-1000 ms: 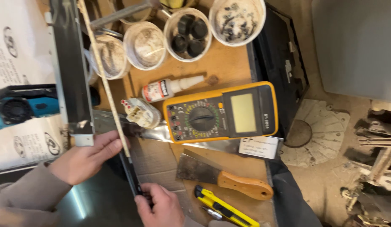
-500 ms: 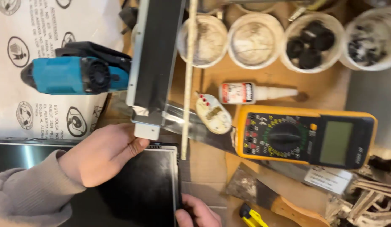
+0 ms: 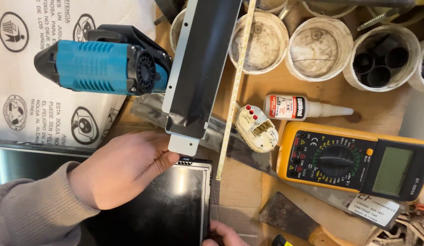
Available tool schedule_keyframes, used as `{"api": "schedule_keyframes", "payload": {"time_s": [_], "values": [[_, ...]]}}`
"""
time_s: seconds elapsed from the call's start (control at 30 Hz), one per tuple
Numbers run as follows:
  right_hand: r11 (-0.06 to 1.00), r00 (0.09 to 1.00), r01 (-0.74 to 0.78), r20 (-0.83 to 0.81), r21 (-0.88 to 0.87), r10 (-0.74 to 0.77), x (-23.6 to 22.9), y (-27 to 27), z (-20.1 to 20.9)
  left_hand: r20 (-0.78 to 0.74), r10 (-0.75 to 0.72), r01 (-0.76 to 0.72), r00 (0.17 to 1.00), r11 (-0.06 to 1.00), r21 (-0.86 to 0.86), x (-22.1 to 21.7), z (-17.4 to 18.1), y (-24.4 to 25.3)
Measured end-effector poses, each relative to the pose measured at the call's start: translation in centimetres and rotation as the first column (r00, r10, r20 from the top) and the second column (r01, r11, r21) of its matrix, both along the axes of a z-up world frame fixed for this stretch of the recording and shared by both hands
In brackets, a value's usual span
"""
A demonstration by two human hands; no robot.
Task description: The person uses a heat gun on the edge of a flat-screen TV and then uses their hands to pry and detach the plastic bezel from the screen. They work along the edges to remove the frame piece.
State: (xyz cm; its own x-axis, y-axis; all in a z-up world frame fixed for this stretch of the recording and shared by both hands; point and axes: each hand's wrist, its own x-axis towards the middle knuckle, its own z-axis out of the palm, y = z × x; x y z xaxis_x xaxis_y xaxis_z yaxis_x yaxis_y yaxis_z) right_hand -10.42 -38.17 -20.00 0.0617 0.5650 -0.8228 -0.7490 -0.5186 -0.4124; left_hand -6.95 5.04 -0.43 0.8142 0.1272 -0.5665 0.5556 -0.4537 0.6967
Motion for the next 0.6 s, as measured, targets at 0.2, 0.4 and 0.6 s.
{"api": "schedule_keyframes", "payload": {"time_s": [0.2,0.4,0.6], "values": [[1.0,0.988,-0.009,0.151,-0.017,0.012,-0.8,0.0,-0.4,-0.075,0.01,-0.009,0.997,1.0,0.013,1.5,1.1,0.0],[1.0,0.999,0.008,0.042,-0.027,-0.007,-0.2,0.2,-0.3,-0.066,0.015,-0.013,0.998,1.0,0.024,1.5,1.2,0.0],[0.997,0.998,0.055,0.022,-0.046,-0.054,-0.6,0.3,-0.6,-0.062,-0.006,0.007,0.998,1.0,0.013,0.7,0.4,0.0]]}}
